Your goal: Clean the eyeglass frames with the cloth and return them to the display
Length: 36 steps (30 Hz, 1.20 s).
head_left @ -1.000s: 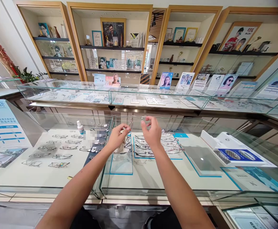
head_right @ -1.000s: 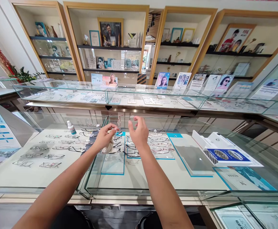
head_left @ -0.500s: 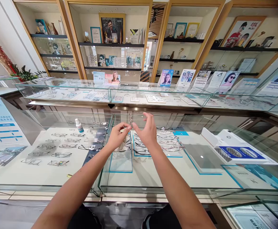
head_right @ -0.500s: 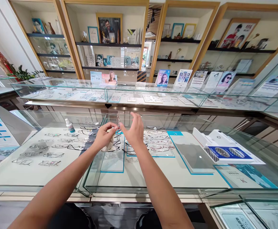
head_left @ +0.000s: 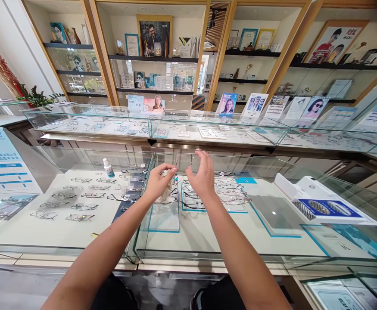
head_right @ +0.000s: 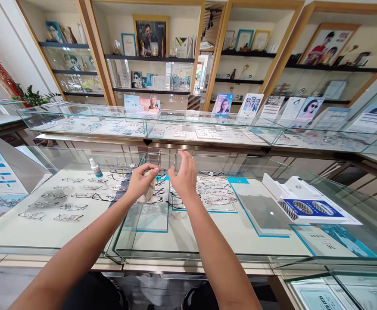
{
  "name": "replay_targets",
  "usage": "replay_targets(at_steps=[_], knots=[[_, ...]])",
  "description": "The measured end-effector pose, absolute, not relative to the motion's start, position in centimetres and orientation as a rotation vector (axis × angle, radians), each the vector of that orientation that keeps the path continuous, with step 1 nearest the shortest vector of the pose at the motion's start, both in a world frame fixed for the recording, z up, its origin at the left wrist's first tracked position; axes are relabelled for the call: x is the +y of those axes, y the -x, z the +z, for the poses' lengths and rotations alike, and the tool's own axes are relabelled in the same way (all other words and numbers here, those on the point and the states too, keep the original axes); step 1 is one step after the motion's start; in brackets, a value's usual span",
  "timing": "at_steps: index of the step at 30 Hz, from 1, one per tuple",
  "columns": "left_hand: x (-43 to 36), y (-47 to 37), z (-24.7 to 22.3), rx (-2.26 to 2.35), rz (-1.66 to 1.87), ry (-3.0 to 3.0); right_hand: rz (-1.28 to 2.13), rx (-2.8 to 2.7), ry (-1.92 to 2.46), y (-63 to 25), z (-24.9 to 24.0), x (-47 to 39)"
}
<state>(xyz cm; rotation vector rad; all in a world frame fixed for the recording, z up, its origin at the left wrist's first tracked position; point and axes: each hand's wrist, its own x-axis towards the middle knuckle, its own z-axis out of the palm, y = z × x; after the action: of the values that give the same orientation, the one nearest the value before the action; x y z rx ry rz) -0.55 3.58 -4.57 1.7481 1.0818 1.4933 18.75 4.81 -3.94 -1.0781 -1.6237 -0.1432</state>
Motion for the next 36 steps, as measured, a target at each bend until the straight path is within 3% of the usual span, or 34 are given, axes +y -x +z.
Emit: replay_targets(at_steps=[26, 36], knots=[[4.5, 1.2, -4.4, 1.084, 1.77, -1.548, -0.077, -1.795, 1.293, -18.7, -4.4, 4.5], [4.0, 0.7, -4.5, 0.965, 1.711, -1.716, 0.026, -1.985, 0.948, -16.8, -3.9, 3.3]])
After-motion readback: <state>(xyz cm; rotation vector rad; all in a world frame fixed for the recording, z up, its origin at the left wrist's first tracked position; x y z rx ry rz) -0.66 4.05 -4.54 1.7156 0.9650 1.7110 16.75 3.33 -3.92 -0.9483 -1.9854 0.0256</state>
